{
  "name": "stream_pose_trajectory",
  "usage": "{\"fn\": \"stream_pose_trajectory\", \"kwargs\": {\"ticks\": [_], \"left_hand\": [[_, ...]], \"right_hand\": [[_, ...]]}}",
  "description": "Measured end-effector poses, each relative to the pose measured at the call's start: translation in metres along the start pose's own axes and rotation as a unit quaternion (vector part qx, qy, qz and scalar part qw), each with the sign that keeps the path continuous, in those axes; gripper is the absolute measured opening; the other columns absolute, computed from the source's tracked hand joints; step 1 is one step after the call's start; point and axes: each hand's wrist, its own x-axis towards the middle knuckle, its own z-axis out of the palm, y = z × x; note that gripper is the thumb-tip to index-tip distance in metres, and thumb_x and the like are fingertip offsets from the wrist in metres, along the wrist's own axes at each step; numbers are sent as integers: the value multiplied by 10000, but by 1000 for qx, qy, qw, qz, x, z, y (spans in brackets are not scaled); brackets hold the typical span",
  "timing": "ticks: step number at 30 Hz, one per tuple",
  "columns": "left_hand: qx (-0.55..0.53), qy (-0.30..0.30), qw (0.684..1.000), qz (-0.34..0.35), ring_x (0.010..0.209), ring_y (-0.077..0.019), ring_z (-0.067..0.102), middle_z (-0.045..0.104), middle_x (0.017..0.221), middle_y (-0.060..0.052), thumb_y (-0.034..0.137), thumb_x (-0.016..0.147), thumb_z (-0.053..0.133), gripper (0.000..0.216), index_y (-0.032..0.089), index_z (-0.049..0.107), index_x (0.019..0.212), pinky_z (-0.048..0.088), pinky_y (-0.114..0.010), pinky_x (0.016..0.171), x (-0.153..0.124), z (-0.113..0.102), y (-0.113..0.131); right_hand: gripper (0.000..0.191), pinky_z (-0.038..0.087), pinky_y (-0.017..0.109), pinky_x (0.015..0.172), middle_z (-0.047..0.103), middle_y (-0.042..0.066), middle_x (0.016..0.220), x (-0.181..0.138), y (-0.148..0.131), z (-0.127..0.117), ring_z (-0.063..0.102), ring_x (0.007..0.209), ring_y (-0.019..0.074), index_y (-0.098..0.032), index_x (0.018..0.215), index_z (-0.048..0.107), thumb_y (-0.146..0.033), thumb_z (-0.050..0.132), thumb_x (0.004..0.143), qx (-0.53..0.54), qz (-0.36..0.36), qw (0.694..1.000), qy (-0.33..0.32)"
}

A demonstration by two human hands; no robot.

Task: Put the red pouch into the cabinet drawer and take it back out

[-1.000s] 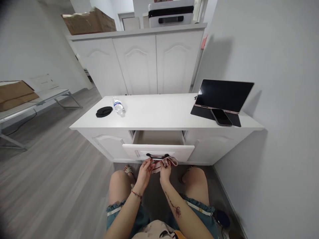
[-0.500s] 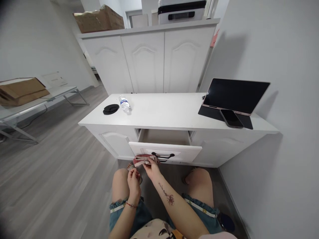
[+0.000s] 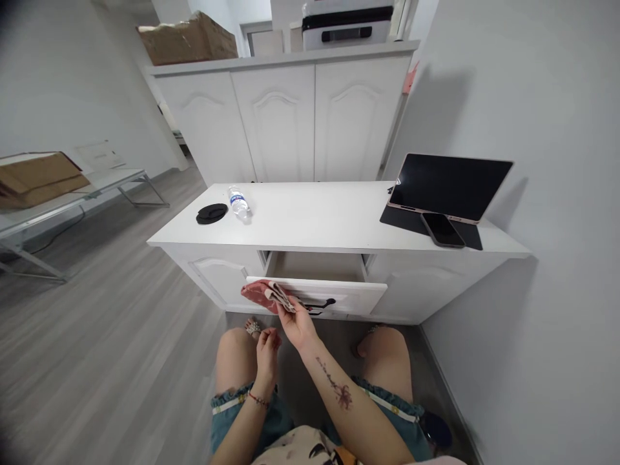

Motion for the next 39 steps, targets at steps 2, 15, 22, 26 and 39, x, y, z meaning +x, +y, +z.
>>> {"fn": "stream_pose_trajectory", "kwargs": {"ticks": [2, 15, 22, 26, 39], "left_hand": [[-6, -24, 1000, -3, 555, -121, 459, 490, 580, 33, 410, 644, 757, 261, 203, 600, 671, 385, -254, 560, 0, 4, -1], [-87, -109, 984, -114, 779, -150, 634, 667, 795, -18, 264, 576, 800, 269, 175, 621, 757, 465, -291, 805, 6, 59, 14], [-91, -131, 976, -145, 733, -129, 646, 666, 750, -2, 277, 574, 805, 292, 180, 583, 737, 476, -265, 756, 6, 84, 16], [-91, -133, 977, -143, 666, -117, 635, 621, 663, 27, 288, 552, 826, 337, 186, 546, 708, 479, -257, 726, 4, 93, 19], [-78, -141, 981, -107, 576, -66, 534, 538, 650, 60, 314, 550, 857, 396, 187, 509, 688, 456, -220, 627, 11, 98, 9]], "right_hand": [[298, 540, 237, 890, 686, 114, 1137, -6, -11, -1, 600, 1135, 135, -77, 1081, 627, -135, 377, 928, 1, -11, 1000, 18], [355, 555, 217, 828, 683, 109, 1126, -53, -73, -31, 566, 1182, 109, -113, 1084, 631, -155, 307, 945, -38, -80, 996, -9], [414, 544, 222, 873, 683, 109, 1149, -66, -99, -59, 565, 1184, 104, -110, 1127, 630, -158, 255, 956, -9, -116, 993, 17], [432, 534, 226, 902, 684, 103, 1164, -72, -118, -80, 560, 1192, 106, -129, 1239, 574, -155, 250, 954, 48, -145, 988, 32], [389, 564, 233, 855, 663, 82, 1213, -88, -146, -98, 591, 1146, 120, -157, 1266, 561, -171, 362, 931, 53, -180, 980, 64]]}}
